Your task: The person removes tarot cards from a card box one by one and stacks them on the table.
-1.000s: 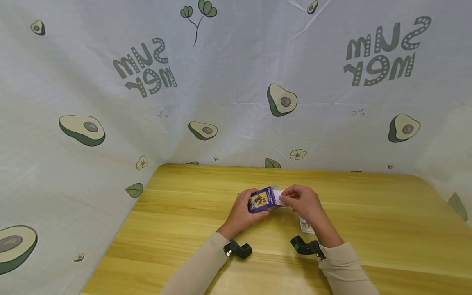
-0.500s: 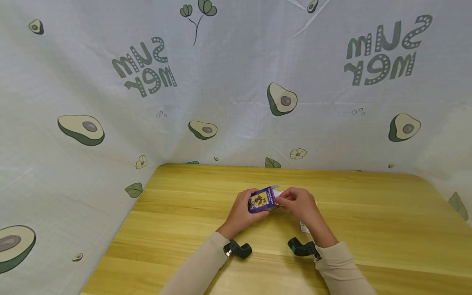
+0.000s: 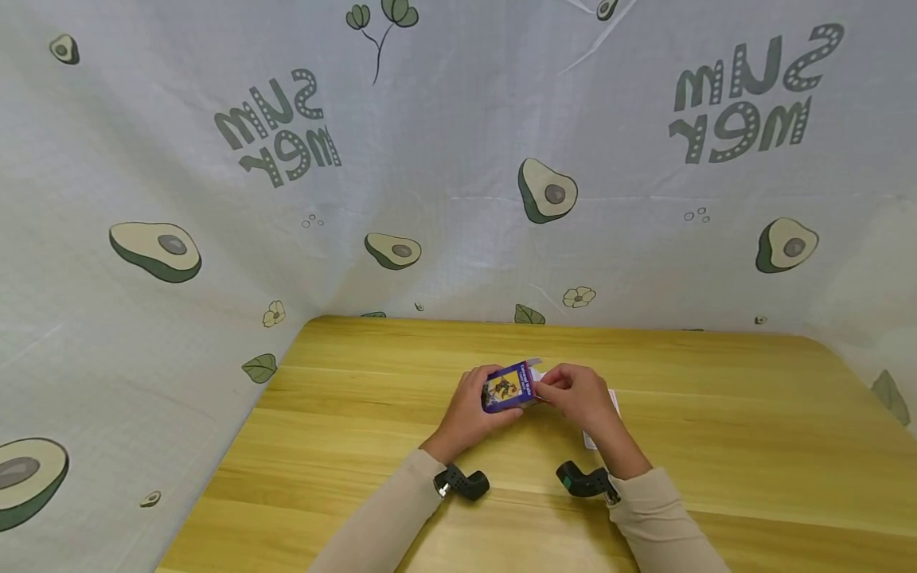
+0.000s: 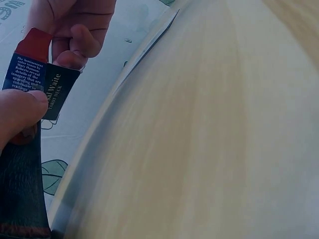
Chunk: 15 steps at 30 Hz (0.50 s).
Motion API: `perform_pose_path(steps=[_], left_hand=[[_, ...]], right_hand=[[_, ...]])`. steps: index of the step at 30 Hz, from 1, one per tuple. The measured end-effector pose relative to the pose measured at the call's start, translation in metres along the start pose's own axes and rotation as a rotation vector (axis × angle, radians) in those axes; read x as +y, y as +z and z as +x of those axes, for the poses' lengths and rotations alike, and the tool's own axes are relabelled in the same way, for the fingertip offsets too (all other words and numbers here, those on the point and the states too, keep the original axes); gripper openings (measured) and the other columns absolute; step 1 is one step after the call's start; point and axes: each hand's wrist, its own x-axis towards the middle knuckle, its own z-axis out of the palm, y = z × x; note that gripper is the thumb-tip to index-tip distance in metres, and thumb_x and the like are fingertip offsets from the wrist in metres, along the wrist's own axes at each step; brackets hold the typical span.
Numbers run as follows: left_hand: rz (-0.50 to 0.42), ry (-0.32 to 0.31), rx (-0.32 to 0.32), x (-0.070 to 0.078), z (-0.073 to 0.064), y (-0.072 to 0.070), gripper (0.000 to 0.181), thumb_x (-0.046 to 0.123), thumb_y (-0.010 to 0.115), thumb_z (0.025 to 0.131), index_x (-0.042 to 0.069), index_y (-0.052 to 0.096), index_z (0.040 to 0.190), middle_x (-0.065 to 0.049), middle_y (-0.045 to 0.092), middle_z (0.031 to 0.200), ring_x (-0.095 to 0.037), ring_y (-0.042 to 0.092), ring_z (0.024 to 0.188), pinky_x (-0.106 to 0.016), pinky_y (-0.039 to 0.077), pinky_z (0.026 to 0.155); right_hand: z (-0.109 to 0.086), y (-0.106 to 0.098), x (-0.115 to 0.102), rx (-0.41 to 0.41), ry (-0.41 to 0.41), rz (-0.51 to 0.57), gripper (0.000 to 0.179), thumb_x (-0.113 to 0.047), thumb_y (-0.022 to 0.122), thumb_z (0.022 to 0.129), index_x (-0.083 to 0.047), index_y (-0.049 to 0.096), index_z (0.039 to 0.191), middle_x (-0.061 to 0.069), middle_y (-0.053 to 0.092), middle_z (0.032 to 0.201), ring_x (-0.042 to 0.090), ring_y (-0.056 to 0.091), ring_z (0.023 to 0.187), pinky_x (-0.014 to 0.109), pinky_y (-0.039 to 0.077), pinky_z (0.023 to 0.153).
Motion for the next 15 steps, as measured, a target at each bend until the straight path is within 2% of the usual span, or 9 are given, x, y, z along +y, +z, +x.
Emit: perform_pose_path(steps=[9,15], left_hand=[[-0.001,-0.009,-0.005,0.0016,0.0002,0.0002,0.071,0.044,0.077,0.079,0.018,0.045,0.137,0.002,0.051,0.130,-0.014,0.044,0.112,-0.034,0.041,0.094],[0.001,-0.023,-0.010,0.0032,0.0000,-0.0004,0.071,0.044,0.077,0.079,0.019,0.045,0.137,0.002,0.050,0.130,-0.014,0.044,0.113,-0.034,0.041,0.095]], right_hand=[[0.0012,-0.0023,0.0016,-0.020,0.011,-0.018,0.021,-0.023,0.071,0.086,-0.003,0.068,0.091,0.004,0.066,0.076,0.017,0.057,0.066,0.029,0.047,0.057],[0.0025,-0.0054,0.0036,-0.033,0.036,0.015,0.025,-0.025,0.072,0.087,-0.002,0.069,0.095,0.006,0.067,0.080,0.020,0.060,0.069,0.030,0.050,0.059]])
